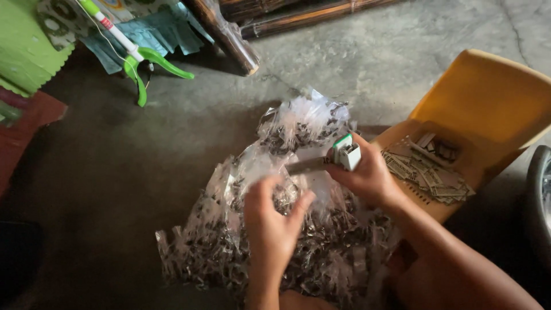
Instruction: Stapling paper labels onto small plastic bags containing dark food items.
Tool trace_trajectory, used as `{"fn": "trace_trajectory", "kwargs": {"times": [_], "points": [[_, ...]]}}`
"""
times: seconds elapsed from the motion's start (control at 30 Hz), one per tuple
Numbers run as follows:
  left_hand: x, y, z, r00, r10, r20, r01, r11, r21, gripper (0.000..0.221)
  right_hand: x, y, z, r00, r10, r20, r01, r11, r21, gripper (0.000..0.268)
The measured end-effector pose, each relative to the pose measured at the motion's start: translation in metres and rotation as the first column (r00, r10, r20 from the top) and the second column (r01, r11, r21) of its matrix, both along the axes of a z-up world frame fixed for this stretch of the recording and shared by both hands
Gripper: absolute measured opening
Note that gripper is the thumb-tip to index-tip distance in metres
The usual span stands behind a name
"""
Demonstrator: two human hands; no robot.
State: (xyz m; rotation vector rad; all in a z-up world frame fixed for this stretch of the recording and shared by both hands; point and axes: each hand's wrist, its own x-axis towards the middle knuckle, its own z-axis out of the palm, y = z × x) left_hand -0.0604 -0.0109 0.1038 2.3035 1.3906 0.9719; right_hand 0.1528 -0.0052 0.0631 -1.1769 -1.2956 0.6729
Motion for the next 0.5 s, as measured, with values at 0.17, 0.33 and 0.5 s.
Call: {"fn": "trace_trajectory", "kwargs": {"times": [0.17, 0.33, 0.5], "points": [[0.01, 0.015, -0.013, 0.909, -0.197, 0.368, 0.196, 0.98, 0.04, 0.046, 0.012, -0.011, 0.017, 0.975, 0.185, 0.127, -0.155, 0.965, -0.212, 0.028], [0.014, 0.02, -0.033, 0.838, -0.361, 0.41, 0.348, 0.931, 0.109, 0.019, 0.02, -0.011, 0.015, 0.97, 0.242, -0.014, -0.239, 0.944, -0.227, 0.03], [0.021, 0.014, -0.02, 0.768, -0.468, 0.436, 0.421, 0.883, 0.207, 0.026, 0.023, -0.008, 0.017, 0.966, 0.228, -0.125, -0.256, 0.919, -0.299, 0.036]]}}
